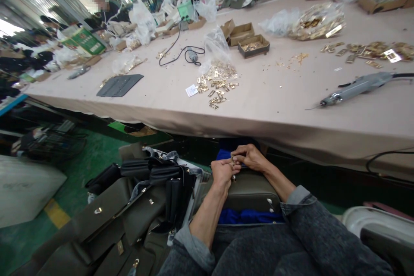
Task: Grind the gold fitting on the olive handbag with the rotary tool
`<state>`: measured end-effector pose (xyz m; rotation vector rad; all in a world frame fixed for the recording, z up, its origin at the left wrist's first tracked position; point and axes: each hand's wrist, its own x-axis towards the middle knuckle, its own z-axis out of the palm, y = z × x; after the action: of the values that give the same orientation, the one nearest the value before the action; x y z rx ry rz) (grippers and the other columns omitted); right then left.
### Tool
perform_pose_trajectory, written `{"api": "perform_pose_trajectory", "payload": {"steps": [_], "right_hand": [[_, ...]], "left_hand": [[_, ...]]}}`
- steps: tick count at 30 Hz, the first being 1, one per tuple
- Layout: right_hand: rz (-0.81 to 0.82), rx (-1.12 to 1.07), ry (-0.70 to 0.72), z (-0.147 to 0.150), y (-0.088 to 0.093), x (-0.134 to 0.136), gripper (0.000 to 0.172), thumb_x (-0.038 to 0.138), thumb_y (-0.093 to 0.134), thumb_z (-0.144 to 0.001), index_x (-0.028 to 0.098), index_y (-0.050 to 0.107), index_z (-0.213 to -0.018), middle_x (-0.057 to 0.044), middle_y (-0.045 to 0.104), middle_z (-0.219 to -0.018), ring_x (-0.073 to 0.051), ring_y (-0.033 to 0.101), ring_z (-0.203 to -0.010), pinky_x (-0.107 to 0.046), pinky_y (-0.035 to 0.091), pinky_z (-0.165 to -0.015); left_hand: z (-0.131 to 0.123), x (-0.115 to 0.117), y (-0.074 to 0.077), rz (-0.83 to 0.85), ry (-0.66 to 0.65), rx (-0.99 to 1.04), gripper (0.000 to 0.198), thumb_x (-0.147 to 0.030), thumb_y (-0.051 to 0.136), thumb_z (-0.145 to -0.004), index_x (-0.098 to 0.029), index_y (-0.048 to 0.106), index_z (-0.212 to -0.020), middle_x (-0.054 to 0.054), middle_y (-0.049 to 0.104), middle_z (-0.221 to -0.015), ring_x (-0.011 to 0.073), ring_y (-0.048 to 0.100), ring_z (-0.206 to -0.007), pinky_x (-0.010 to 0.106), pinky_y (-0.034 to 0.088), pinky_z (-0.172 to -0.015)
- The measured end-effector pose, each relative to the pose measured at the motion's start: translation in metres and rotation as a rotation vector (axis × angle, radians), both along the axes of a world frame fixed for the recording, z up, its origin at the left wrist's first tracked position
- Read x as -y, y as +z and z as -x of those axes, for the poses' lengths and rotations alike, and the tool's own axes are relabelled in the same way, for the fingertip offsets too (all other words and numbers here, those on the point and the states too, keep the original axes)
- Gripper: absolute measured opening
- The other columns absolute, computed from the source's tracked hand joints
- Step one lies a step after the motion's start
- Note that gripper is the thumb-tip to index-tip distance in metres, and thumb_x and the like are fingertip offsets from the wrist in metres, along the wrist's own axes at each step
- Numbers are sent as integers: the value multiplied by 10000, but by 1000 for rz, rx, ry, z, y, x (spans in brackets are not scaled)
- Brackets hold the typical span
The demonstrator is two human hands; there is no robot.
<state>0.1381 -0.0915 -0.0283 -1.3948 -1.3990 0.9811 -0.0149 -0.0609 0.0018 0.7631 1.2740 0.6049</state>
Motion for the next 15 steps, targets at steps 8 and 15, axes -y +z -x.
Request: {"api": "perform_pose_trajectory", "payload": {"steps": [8,15], "right_hand": [[-57,135,27,2,0,0,180,258,635,-904,184,798,-921,-64,710,-877,-187,636,-751,-279,446,-700],[-45,160,29,3,-1,1,202,262,627,-904,185,804,-963,-71,715,-891,-198,647,-777,-283,468,-725]], "left_hand": [[1,1,0,-22,-17,13,187,-25,636,-544,-15,748,-693,141,697,-662,160,652,-523,227,540,-509],[0,1,-4,-40,1,-9,186,-25,648,-516,-19,747,-673,129,689,-616,181,657,-515,245,547,-507]]}}
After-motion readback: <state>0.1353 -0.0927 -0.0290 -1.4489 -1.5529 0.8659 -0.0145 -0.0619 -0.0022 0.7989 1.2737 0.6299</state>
